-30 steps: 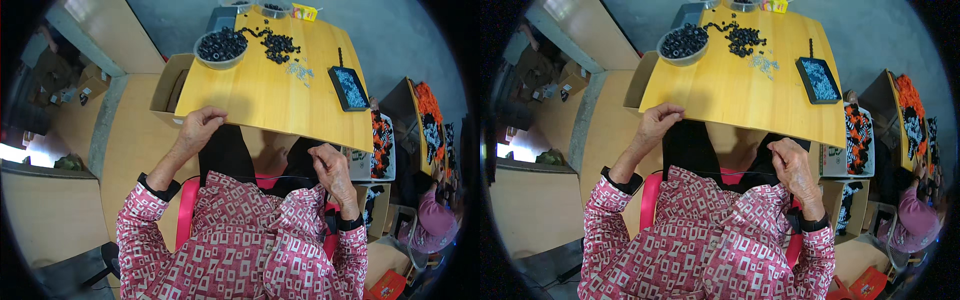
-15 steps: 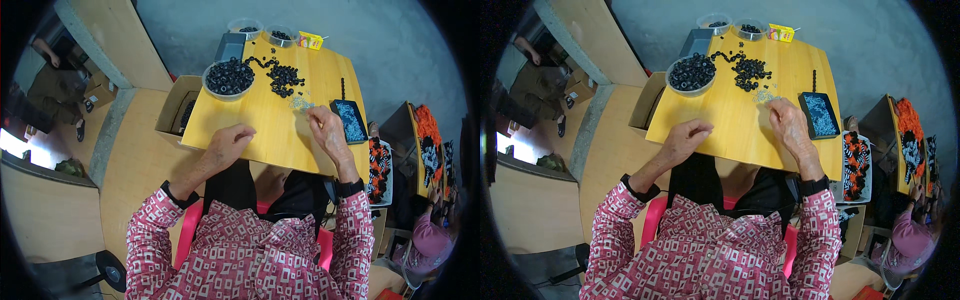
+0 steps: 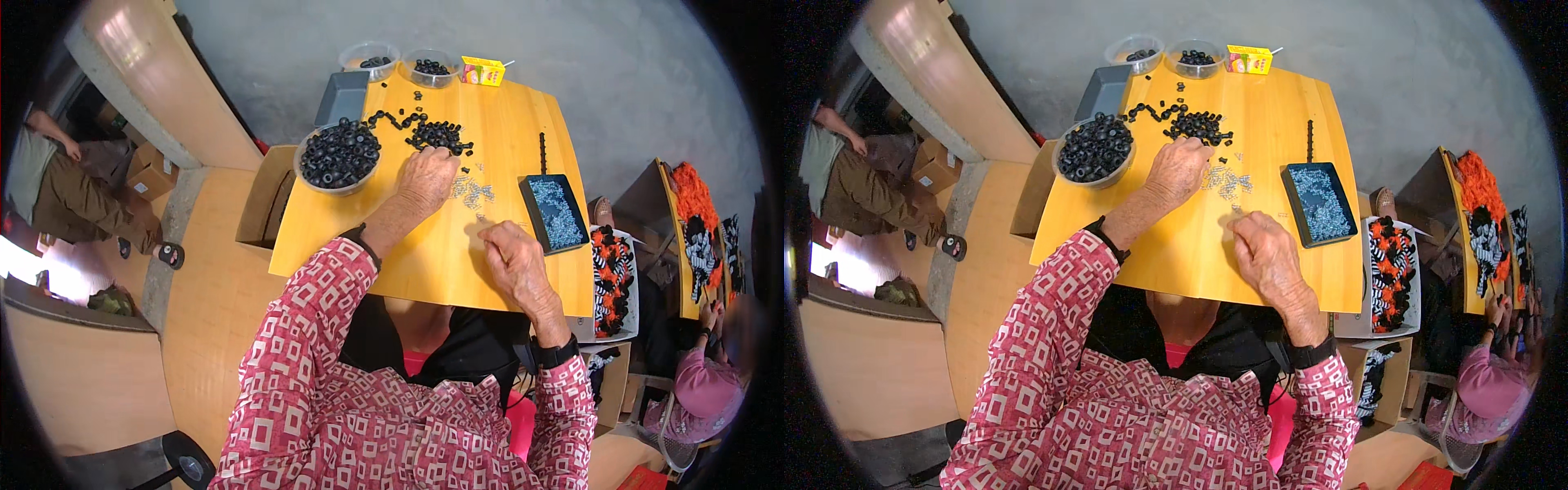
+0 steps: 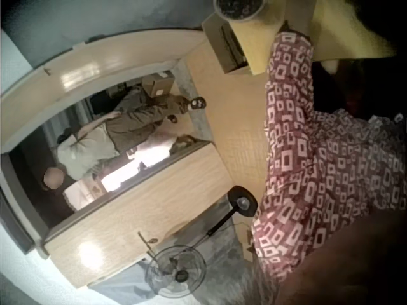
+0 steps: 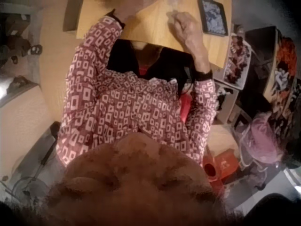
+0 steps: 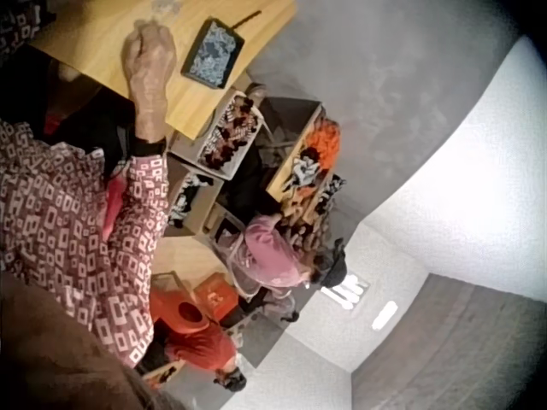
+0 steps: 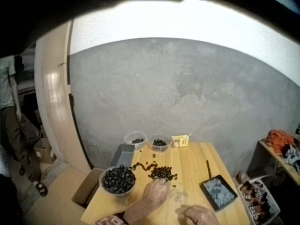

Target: Manually assemble small plastic rings and metal components into finished items.

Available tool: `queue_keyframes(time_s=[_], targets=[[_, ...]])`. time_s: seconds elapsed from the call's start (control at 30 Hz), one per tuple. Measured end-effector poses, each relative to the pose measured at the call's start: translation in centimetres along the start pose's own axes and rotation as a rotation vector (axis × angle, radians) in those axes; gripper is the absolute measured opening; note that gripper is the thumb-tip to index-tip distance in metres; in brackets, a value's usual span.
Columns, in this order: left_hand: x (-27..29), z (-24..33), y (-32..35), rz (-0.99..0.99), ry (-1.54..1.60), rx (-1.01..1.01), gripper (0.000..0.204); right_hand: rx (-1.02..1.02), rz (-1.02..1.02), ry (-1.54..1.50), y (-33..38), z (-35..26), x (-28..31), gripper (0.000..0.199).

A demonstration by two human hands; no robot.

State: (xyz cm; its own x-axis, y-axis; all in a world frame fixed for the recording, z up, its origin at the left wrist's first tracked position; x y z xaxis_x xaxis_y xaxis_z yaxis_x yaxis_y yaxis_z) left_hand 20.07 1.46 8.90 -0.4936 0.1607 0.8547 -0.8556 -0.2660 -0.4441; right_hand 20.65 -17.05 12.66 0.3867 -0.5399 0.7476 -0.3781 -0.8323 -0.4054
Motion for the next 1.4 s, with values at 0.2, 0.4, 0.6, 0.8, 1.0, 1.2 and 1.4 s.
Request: queue_keyframes(time_s=[0.2, 0.4, 0.6, 0.8, 1.0, 1.2, 1.4], targets=[[-1.4, -0.2, -0.5, -0.05, -0.09, -0.074, 0.009, -0.009, -0.046, -0.014, 0.9, 0.1, 0.0, 0.013], [1.5, 0.5, -0.5, 0.011, 0.068, -0.01, 0.011, -0.017, 0.006, -0.039, 0.5, 0.2, 0.2, 0.017], [2.3, 2.2, 5.4, -0.355, 1.456, 0.702, 0.015, -0.13, 0.227, -0.314, 0.1, -0.7, 1.5, 0.023], [2.7, 4.3, 10.3, -0.43, 1.743, 0.872, 0.015, -0.027, 0.216, -0.363, 0.4, -3.7, 1.1, 0.024], [2.9, 5.5, 12.2, -0.38, 1.871, 0.867, 0.015, -0.094, 0.218, -0.409, 1.5, -3.9, 0.8, 0.022], [3.9, 6.2, 12.8, -0.316, 1.804, 0.804, 0.018, 0.007, 0.251, -0.233, 1.8, -5.9, 2.0, 0.021], [3.6, 6.7, 13.4, -0.384, 2.024, 0.806, 0.019, 0.035, 0.262, -0.256, 2.0, -6.2, 2.1, 0.025]])
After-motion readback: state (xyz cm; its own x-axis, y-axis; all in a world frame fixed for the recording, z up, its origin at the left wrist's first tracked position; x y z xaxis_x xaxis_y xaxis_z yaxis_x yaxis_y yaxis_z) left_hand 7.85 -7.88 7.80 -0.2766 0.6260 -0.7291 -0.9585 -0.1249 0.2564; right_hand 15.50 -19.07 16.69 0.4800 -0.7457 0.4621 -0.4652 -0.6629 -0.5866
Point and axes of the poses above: each hand's wrist, its own y-axis away from the middle knuckle, its own x-axis out of the back of the hand, z = x × y, the point moved 7 cm from there along -y, towards the middle knuckle, and after that the axes turned 3 degrees about x, right-handed, at the moved point
